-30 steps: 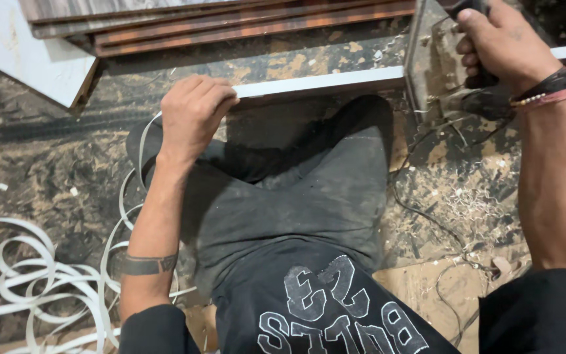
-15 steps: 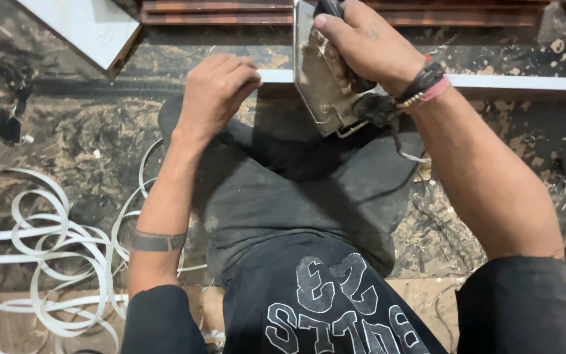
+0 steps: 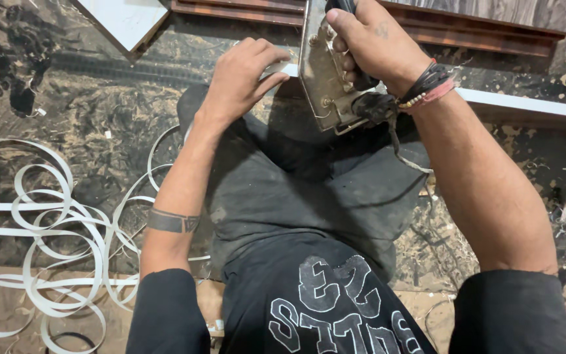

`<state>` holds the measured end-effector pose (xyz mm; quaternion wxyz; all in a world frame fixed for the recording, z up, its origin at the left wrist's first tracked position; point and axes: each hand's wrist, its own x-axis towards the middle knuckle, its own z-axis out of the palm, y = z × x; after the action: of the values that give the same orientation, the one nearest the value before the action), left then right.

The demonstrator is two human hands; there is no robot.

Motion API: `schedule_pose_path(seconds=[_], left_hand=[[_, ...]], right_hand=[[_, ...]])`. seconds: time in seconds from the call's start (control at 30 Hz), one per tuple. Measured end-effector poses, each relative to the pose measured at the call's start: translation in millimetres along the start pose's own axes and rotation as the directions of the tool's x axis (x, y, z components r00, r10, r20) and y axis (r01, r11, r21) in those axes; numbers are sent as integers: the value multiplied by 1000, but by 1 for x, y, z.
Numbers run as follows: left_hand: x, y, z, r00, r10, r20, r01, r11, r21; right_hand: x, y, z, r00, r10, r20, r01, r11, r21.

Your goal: The person sits on the floor with a long board across their lap, aligns a strip of white edge banding along the board's edge, and presses it in place using a hand-held iron, working along the length of the strip.

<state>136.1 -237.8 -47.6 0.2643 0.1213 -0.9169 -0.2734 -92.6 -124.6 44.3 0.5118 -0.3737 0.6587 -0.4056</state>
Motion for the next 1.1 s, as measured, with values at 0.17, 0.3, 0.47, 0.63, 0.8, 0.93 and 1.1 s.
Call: schedule_pose_path(seconds=[0.17, 0.3, 0.47, 0.63, 0.8, 0.93, 1.1], left_hand=[[5, 3, -2, 998, 35, 45, -41, 990, 133], [6, 5, -1, 999, 7, 48, -14, 991, 136], [8, 8, -1, 997, 21, 74, -30, 991, 128], [29, 30, -15, 995, -19, 102, 18, 1000, 9], [72, 78, -20, 995, 19, 96, 10, 956, -293], [85, 99, -17, 983, 172, 67, -160, 975, -156], [61, 57, -29, 987, 82, 139, -103, 983, 154]], right_hand=[[-20, 1, -25, 999, -31, 44, 30, 999, 19], [-57, 19, -70, 992, 125, -29, -121, 984, 128], [-106, 53, -141, 954, 206, -218, -186, 977, 108], [-139, 79, -187, 889, 224, -400, -230, 973, 34], [-148, 89, -201, 913, 178, -368, -174, 984, 44], [-147, 91, -206, 924, 160, -348, -168, 986, 8], [-147, 97, -208, 935, 139, -326, -143, 990, 12]])
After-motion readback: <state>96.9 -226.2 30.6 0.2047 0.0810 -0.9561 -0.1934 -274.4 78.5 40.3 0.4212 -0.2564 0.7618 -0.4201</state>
